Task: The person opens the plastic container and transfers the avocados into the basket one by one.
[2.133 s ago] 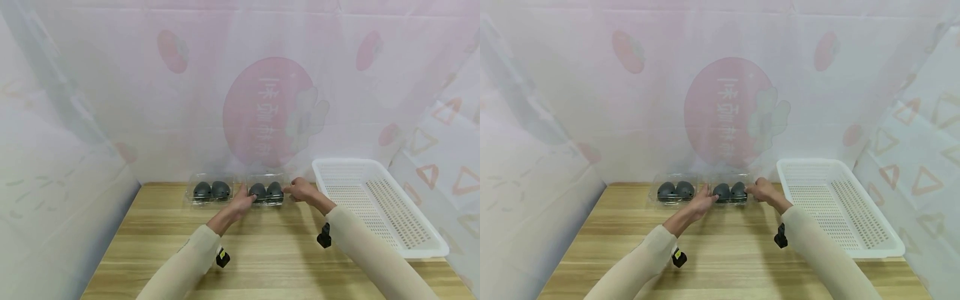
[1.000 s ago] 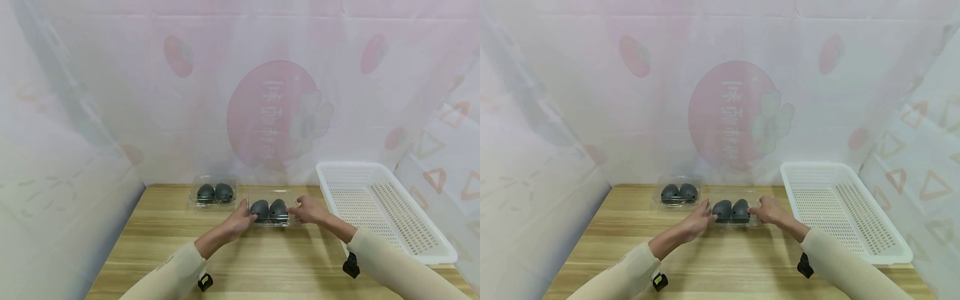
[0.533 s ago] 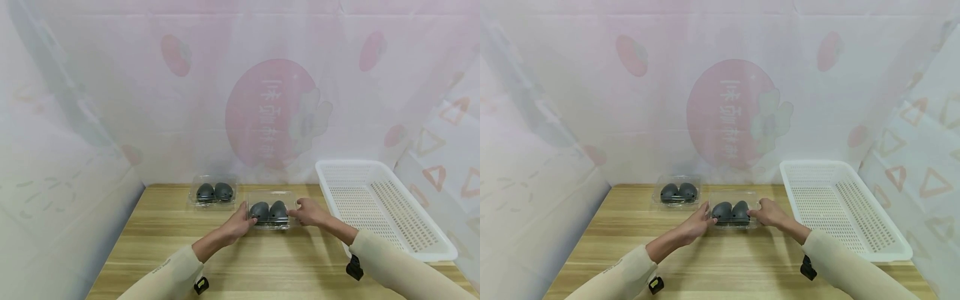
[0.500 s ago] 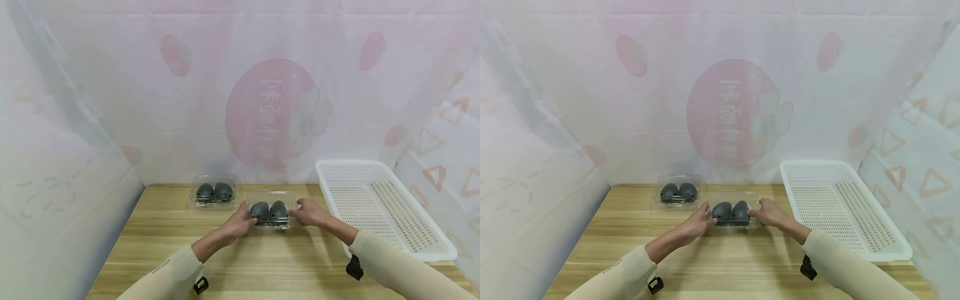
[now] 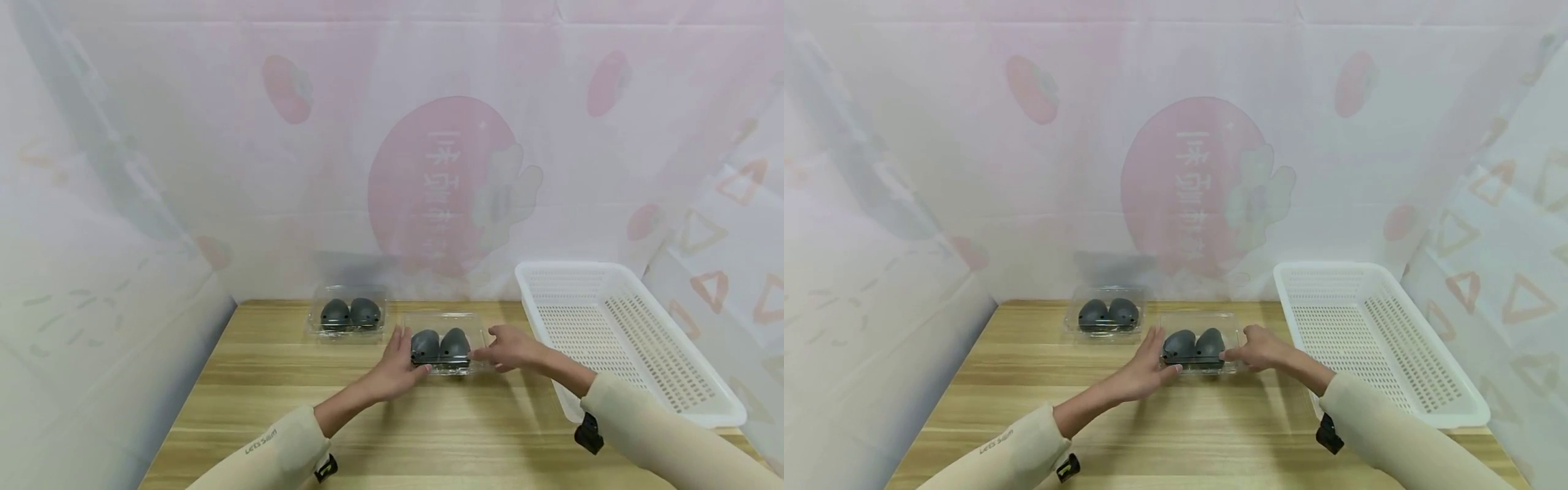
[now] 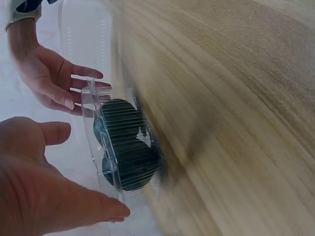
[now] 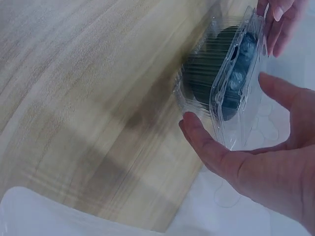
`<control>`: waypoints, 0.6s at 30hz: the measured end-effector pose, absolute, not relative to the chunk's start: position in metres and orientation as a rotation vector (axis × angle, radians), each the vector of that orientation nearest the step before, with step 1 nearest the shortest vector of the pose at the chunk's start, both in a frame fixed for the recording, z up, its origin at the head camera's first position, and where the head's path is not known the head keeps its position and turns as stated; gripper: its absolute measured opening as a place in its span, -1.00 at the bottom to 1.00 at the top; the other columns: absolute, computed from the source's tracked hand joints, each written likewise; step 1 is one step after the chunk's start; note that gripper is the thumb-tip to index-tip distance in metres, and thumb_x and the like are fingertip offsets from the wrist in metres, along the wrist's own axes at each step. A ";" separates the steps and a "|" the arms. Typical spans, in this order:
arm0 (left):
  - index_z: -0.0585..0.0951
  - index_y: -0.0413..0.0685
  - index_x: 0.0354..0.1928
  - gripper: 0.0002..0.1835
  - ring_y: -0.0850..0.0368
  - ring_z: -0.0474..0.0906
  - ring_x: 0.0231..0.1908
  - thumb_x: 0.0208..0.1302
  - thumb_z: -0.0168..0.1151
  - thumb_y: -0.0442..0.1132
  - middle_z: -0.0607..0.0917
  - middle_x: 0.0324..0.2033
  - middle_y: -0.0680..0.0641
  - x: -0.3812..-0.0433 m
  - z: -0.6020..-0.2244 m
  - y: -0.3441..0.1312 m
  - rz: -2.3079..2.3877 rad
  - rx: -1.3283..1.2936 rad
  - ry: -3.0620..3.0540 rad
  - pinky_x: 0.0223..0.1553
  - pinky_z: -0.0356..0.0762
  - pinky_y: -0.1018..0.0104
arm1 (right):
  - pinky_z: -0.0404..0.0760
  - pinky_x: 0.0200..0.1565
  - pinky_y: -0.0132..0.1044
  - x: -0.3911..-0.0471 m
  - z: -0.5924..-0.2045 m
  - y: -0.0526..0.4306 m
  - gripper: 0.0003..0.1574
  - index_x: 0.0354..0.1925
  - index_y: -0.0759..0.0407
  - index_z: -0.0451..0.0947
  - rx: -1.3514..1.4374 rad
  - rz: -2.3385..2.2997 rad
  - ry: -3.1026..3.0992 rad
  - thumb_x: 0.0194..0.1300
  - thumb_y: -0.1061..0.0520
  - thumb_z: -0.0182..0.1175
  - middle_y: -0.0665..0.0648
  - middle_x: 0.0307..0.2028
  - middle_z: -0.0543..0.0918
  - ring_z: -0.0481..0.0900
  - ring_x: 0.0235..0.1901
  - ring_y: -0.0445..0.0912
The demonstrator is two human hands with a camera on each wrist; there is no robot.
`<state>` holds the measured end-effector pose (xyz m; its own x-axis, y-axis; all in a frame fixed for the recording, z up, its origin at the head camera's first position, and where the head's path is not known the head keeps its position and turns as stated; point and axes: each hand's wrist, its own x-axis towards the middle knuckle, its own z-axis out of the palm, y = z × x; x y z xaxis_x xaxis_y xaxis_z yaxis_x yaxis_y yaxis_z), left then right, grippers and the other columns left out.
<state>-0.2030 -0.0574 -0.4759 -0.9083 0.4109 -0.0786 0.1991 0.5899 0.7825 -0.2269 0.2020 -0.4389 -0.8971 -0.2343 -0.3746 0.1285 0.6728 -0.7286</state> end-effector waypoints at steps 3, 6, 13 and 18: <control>-0.03 -0.29 0.51 -0.12 -0.26 -0.17 0.49 0.38 0.18 -0.02 -0.12 0.50 -0.37 -0.201 -0.474 -0.055 1.058 0.600 2.691 0.41 -0.02 -0.15 | 0.69 -0.28 -0.02 -0.225 -0.437 0.206 -0.25 0.11 0.60 0.30 -0.156 -1.105 2.400 0.18 0.14 0.39 0.13 -0.50 0.63 0.62 -0.51 -0.06; 0.08 -0.19 0.51 -0.18 -0.20 -0.03 0.48 0.39 0.18 0.02 0.03 0.49 -0.30 -0.200 -0.474 -0.051 0.917 0.724 2.803 0.41 0.06 -0.10 | 0.69 -0.31 -0.04 -0.223 -0.436 0.208 -0.27 0.05 0.66 0.30 -0.213 -1.082 2.374 0.10 0.22 0.42 0.17 -0.42 0.70 0.61 -0.51 -0.10; 0.39 -0.07 0.36 -0.39 -0.05 0.32 0.32 0.34 0.25 -0.03 0.40 0.32 -0.15 -0.206 -0.471 -0.034 0.754 1.037 3.029 0.29 0.32 0.04 | 0.53 -0.48 -0.38 -0.223 -0.435 0.211 -0.54 -0.20 0.58 0.44 -0.317 -0.993 2.357 0.04 0.29 0.41 0.04 -0.61 0.59 0.49 -0.60 -0.21; 0.60 -0.01 0.15 -0.60 0.09 0.46 0.10 0.30 0.30 -0.08 0.56 0.05 0.01 -0.214 -0.466 -0.018 0.687 1.181 3.085 0.12 0.45 0.16 | 0.48 -0.51 -0.43 -0.225 -0.439 0.214 -0.66 -0.61 0.17 0.32 -0.370 -1.028 2.302 0.01 0.43 0.26 -0.02 -0.69 0.46 0.44 -0.63 -0.22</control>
